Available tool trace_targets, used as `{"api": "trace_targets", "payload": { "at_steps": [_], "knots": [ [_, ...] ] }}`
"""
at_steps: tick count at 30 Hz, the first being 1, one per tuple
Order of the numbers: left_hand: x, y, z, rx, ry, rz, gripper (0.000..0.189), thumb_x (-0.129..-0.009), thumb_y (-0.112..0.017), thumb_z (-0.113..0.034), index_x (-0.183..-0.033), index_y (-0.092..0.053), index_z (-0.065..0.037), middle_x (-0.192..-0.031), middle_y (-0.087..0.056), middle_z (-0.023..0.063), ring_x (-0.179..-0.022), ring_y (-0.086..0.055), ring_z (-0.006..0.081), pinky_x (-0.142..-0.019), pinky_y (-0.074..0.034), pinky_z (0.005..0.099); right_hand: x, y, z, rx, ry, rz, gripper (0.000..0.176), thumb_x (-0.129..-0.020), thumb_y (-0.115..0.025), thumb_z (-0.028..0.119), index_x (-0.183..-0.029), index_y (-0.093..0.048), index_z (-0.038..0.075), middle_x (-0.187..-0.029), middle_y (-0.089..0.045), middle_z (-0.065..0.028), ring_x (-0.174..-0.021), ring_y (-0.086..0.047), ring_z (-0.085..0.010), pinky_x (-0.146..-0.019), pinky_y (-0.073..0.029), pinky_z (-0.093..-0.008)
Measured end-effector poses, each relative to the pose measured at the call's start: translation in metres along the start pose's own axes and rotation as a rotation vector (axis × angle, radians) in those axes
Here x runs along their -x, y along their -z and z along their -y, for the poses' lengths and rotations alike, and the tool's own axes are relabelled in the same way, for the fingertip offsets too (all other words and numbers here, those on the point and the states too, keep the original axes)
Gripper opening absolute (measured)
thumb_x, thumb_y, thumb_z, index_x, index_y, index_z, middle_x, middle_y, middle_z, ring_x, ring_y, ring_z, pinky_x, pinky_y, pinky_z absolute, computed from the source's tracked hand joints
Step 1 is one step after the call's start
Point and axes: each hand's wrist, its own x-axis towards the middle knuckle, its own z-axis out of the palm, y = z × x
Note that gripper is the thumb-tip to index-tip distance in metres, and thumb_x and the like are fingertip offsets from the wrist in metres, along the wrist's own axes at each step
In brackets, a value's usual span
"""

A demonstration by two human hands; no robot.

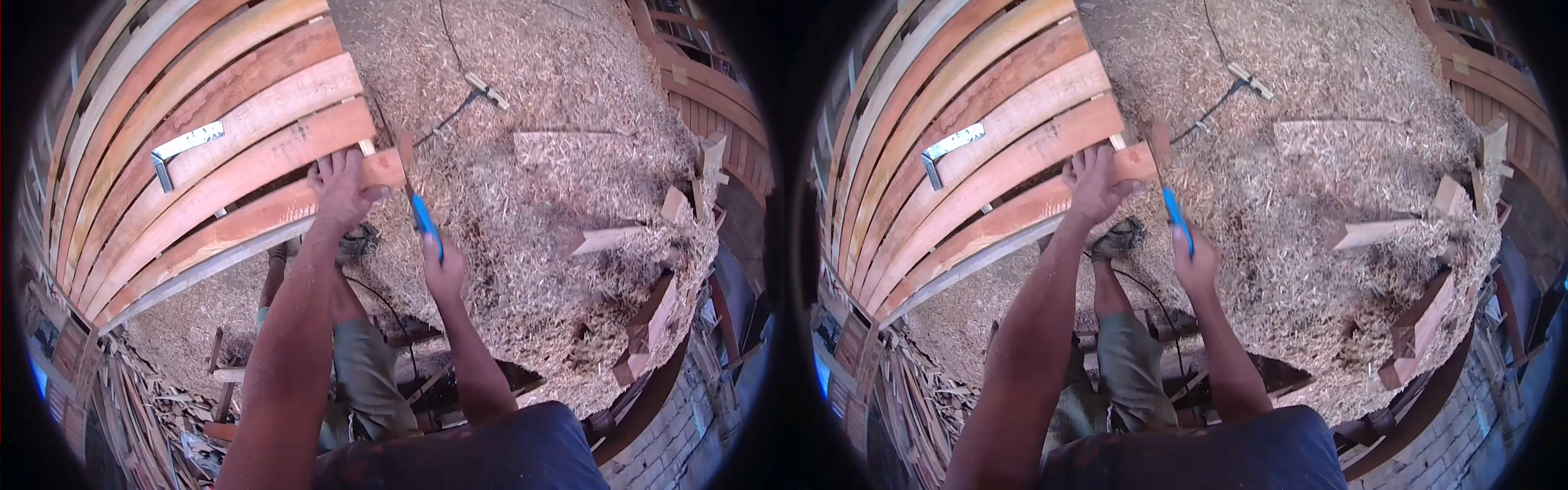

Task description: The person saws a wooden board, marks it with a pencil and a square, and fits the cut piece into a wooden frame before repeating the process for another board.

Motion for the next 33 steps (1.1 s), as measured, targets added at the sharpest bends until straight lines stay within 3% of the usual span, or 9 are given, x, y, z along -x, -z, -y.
{"api": "trace_targets", "payload": {
  "at_steps": [3, 6, 10, 13, 18, 22, 27, 29, 33],
  "knots": [
    [0.0, 0.005, 0.0, 0.046, -0.009, 0.009, 0.084, -0.077, -0.09, -0.05, -0.139, -0.049, -0.012, -0.152, -0.041, 0.0167, -0.147, -0.031, 0.0421, -0.118, -0.018, 0.0632, -0.033, -0.019, -0.003, -0.087, -0.149, 0.027, 0.037, -0.104, -0.066, 0.024, -0.132, -0.071, 0.0, -0.076, -0.07, -0.0084, -0.06, -0.058, -0.0122, -0.061, -0.051, -0.0336],
    [-0.001, -0.003, 0.005, -0.009, -0.027, -0.035, 0.084, -0.078, -0.089, -0.051, -0.14, -0.049, -0.012, -0.15, -0.042, 0.0169, -0.146, -0.032, 0.042, -0.117, -0.018, 0.0643, -0.037, -0.011, 0.046, -0.214, 0.182, -0.248, 0.043, -0.101, -0.07, 0.024, -0.138, -0.068, 0.001, -0.081, -0.07, -0.0122, -0.061, -0.062, -0.0182, -0.058, -0.05, -0.0369],
    [-0.002, -0.011, 0.007, -0.079, 0.021, -0.011, 0.082, -0.085, -0.083, -0.042, -0.148, -0.044, -0.009, -0.16, -0.035, 0.0173, -0.152, -0.025, 0.0445, -0.121, -0.017, 0.0678, -0.07, -0.015, 0.118, 0.049, 0.741, -0.168, 0.059, -0.093, -0.074, 0.02, -0.149, -0.061, 0.006, -0.098, -0.071, -0.0138, -0.081, -0.067, -0.0284, -0.073, -0.052, -0.0413],
    [-0.003, -0.005, 0.01, -0.19, 0.042, 0.235, 0.091, -0.095, -0.068, -0.045, -0.168, -0.025, -0.014, -0.168, -0.028, 0.0179, -0.155, -0.021, 0.0476, -0.124, -0.012, 0.0692, -0.108, -0.054, 0.154, 0.337, 0.908, -0.031, 0.073, -0.085, -0.075, 0.015, -0.155, -0.055, 0.013, -0.11, -0.069, -0.0108, -0.099, -0.065, -0.031, -0.09, -0.05, -0.0439],
    [-0.002, -0.013, 0.012, 0.012, -0.028, 0.112, 0.085, -0.099, -0.061, -0.052, -0.168, -0.029, -0.015, -0.171, -0.029, 0.019, -0.157, -0.019, 0.045, -0.125, -0.008, 0.0709, -0.153, -0.104, 0.184, 0.59, 1.118, 0.036, 0.078, -0.078, -0.075, 0.013, -0.154, -0.057, 0.021, -0.115, -0.067, -0.0058, -0.109, -0.061, -0.0279, -0.101, -0.048, -0.0452],
    [0.004, -0.051, 0.03, -0.062, -0.198, -0.183, 0.084, -0.098, -0.064, -0.044, -0.168, -0.029, -0.011, -0.169, -0.032, 0.022, -0.159, -0.022, 0.0421, -0.127, -0.01, 0.068, -0.131, -0.107, 0.191, 0.568, 1.006, -0.06, 0.063, -0.086, -0.074, 0.013, -0.147, -0.064, 0.016, -0.132, -0.066, -0.0112, -0.124, -0.059, -0.0327, -0.11, -0.045, -0.0497],
    [0.086, 0.033, 0.104, -0.111, -0.226, -0.261, 0.094, -0.091, -0.075, -0.045, -0.163, -0.033, 0.0, -0.165, -0.034, 0.026, -0.156, -0.028, 0.0437, -0.128, -0.019, 0.062, -0.103, -0.103, 0.121, 0.466, 0.596, -0.324, 0.058, -0.099, -0.07, 0.021, -0.148, -0.056, -0.005, -0.15, -0.056, -0.0286, -0.138, -0.054, -0.0444, -0.119, -0.04, -0.0526],
    [0.123, 0.065, 0.164, -0.144, -0.169, -0.306, 0.098, -0.09, -0.077, -0.047, -0.162, -0.033, 0.002, -0.162, -0.037, 0.0273, -0.154, -0.031, 0.0446, -0.128, -0.02, 0.0617, -0.101, -0.1, 0.071, 0.324, 0.347, -0.114, 0.057, -0.1, -0.068, 0.021, -0.15, -0.055, -0.002, -0.137, -0.065, -0.0252, -0.126, -0.062, -0.0429, -0.112, -0.046, -0.0504],
    [0.192, 0.12, 0.312, -0.307, 0.062, -0.314, 0.104, -0.085, -0.078, -0.058, -0.161, -0.036, -0.001, -0.158, -0.041, 0.0255, -0.151, -0.034, 0.0447, -0.128, -0.02, 0.0636, -0.122, -0.101, 0.02, 0.024, 0.245, -0.057, 0.062, -0.105, -0.068, 0.022, -0.153, -0.047, -0.011, -0.143, -0.063, -0.024, -0.128, -0.064, -0.0294, -0.109, -0.05, -0.0416]
  ]
}}
